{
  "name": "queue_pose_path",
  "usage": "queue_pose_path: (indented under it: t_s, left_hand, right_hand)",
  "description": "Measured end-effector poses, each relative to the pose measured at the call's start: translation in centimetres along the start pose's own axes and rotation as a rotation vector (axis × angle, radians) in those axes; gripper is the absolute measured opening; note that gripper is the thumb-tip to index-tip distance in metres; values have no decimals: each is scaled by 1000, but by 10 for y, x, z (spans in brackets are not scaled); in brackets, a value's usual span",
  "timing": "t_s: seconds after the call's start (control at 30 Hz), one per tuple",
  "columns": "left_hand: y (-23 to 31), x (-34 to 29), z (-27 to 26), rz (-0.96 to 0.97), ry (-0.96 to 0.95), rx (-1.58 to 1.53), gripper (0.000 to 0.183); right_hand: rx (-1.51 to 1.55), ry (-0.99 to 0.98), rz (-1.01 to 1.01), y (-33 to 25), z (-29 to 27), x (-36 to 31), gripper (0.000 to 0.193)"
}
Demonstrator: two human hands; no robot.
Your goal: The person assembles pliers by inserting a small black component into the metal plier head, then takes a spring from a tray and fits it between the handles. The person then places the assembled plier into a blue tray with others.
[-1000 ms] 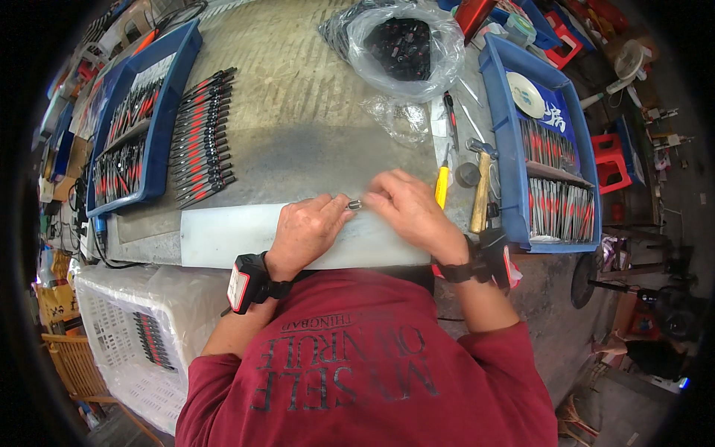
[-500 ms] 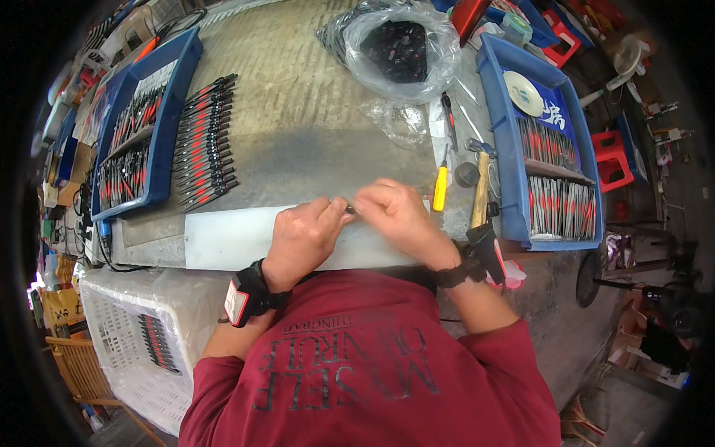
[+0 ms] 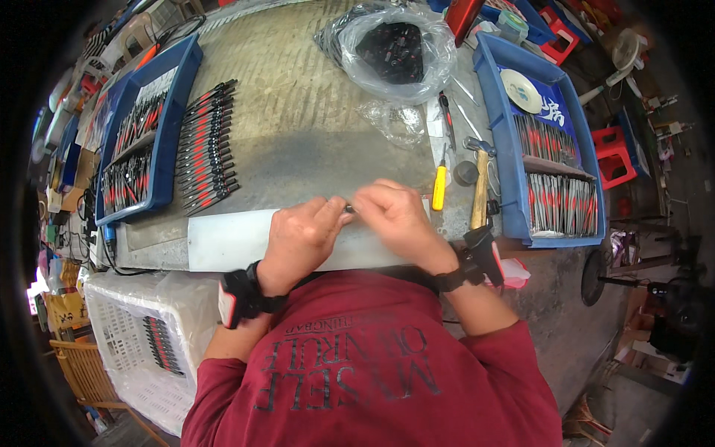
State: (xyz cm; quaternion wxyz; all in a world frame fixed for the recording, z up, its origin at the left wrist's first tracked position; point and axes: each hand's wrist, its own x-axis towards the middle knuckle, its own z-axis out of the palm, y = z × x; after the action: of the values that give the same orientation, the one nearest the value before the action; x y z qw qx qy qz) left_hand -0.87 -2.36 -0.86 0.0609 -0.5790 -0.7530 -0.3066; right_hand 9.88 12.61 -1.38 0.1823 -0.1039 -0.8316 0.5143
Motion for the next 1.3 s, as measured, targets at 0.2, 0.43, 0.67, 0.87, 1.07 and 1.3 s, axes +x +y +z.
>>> queue_pose_path:
  t_s: [0.2,0.43,0.67,0.87,1.07,1.3]
  left_hand:
    - [9,4,-2,-36,31,46,18]
    - [7,7,-4,-14,16,52,18]
    - [4,4,0,28,15,69,17]
    - [-3,0,4,11,5,-69,18]
    - [5,-2,2,38,28,45,14]
    - [3,-2,1,30,34,-2,15]
  right_hand:
    - [152,82,137,1,5,-2,23]
    - [233,-22,293,5,-4,1,32]
    - [142,30,223,9,1,1,23]
    - [-48,33,63,0,-2,-1,13]
    - [16,70,35,5,4,-5,14]
    - [142,52,260,14,6,-9,17]
